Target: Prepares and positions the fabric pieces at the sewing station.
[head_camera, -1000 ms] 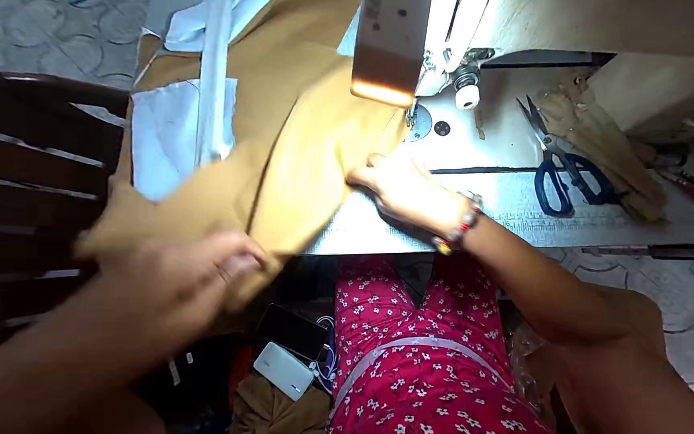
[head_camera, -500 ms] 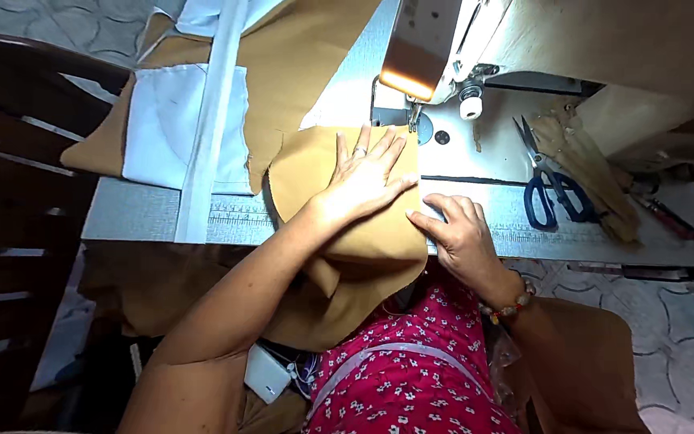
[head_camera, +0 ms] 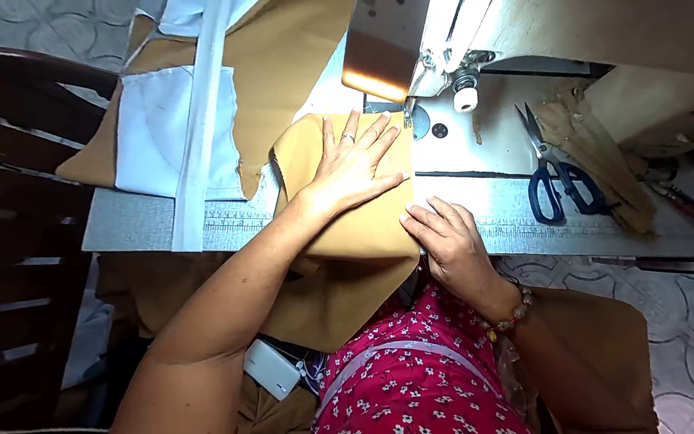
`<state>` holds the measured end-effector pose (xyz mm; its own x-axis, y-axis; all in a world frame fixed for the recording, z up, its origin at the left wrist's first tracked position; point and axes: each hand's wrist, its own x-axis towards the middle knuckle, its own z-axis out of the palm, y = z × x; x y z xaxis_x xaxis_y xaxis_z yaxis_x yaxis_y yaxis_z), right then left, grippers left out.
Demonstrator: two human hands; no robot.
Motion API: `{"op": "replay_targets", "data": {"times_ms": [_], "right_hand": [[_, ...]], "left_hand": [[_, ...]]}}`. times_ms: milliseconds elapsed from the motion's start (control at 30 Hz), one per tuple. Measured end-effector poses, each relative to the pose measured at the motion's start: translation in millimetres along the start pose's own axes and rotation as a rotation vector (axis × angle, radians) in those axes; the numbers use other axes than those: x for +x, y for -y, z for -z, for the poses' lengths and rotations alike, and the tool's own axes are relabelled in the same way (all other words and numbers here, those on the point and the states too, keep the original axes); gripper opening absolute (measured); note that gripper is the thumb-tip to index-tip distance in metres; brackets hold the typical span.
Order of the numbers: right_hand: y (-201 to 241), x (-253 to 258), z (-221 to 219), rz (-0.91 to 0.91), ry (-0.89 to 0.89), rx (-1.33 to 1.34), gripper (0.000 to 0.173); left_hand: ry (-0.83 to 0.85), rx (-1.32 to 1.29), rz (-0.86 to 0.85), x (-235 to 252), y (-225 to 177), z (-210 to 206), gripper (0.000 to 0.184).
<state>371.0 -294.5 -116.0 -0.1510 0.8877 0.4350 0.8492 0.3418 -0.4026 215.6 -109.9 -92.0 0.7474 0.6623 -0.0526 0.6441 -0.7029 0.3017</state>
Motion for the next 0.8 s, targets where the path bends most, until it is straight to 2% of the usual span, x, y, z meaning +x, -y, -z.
{"op": "replay_targets", "data": {"times_ms": [433,600,667,733,800], "right_hand": [[23.3,-16.9,-4.1,-0.034,-0.044,-0.035,0.031],[61.3,-53.8,-15.0,-0.068,-0.055,0.17,0.03],[71.9,-70.3,-26.5,-0.161,-0.007,0.361,0.023],[79.5,-79.5,-37.0,-0.397,0.065,0.614,0.023],[82.6,-74.6,-43.3,-0.706,0.142,0.837,0.046]], "left_hand": [[0.025,0.025,0.015,37.8,16.0,13.3,0.087],[0.021,0.003,-0.019,54.5,24.1,19.1,0.086],[0.036,-0.005,-0.023,59.3,24.1,23.6,0.085],[0.012,-0.02,-0.046,63.5,25.3,26.1,0.083],[-0.082,-0.04,-0.115,65.1,28.6,25.3,0.084]]}}
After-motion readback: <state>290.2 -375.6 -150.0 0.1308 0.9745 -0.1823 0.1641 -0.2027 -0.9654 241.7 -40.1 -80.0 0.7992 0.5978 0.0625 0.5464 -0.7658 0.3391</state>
